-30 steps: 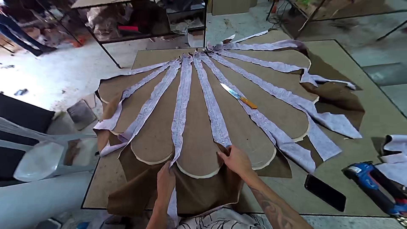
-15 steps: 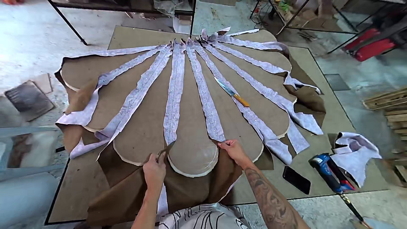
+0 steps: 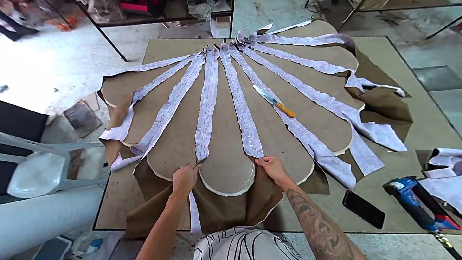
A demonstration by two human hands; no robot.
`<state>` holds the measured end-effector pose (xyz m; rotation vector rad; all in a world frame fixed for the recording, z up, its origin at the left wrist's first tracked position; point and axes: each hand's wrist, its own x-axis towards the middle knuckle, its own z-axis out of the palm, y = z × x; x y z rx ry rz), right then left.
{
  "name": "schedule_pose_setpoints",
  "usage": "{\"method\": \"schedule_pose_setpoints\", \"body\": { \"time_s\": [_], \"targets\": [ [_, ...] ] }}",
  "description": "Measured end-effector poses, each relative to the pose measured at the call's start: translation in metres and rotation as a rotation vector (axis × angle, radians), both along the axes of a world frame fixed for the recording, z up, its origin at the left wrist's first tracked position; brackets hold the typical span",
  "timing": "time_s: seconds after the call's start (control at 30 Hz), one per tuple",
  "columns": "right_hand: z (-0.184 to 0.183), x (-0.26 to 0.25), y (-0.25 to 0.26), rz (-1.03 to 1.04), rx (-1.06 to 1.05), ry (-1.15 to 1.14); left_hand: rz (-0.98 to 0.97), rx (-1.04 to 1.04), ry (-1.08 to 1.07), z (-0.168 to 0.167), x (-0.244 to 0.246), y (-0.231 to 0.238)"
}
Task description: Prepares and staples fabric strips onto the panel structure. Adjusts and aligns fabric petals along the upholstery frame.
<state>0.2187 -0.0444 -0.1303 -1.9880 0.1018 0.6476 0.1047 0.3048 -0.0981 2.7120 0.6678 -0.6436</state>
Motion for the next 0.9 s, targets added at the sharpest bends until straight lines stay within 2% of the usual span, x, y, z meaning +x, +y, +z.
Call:
{"method": "schedule_pose_setpoints", "body": {
  "time_s": [0.2, 0.4, 0.5, 0.57, 0.63, 0.7, 0.77, 0.83, 0.9],
  "targets": [
    [-0.009, -0.002, -0.008, 0.063, 0.068, -0.060, 0.107, -0.074, -0.080, 0.006, -0.004, -0.004],
    [0.000, 0.002, 0.006, -0.074, -0.074, -0.004, 0.219, -0.008, -0.074, 0.019, 0.005, -0.019],
    [0.011, 0.001, 0.014, -0.200, -0.059, 0.102, 0.072, -0.008, -0.278, 0.027, 0.014, -0.036],
    [0.015, 0.000, 0.018, -0.289, -0.012, 0.218, -0.106, -0.189, -0.337, 0.024, 0.031, -0.066],
    [0.008, 0.006, 0.024, -0.328, -0.026, 0.281, -0.238, -0.416, -0.233, 0.016, 0.054, -0.110],
    [0.009, 0.014, 0.026, -0.234, -0.125, 0.284, -0.265, -0.516, -0.102, 0.009, 0.071, -0.153],
    [0.015, 0.022, 0.017, -0.045, -0.154, 0.271, -0.295, -0.417, -0.008, 0.011, 0.080, -0.185],
    [0.009, 0.029, 0.001, 0.119, -0.002, 0.249, -0.294, -0.298, 0.068, 0.018, 0.089, -0.204],
    [0.003, 0.027, -0.015, 0.162, 0.205, 0.057, -0.296, -0.184, 0.148, 0.024, 0.097, -0.215]
  ]
}}
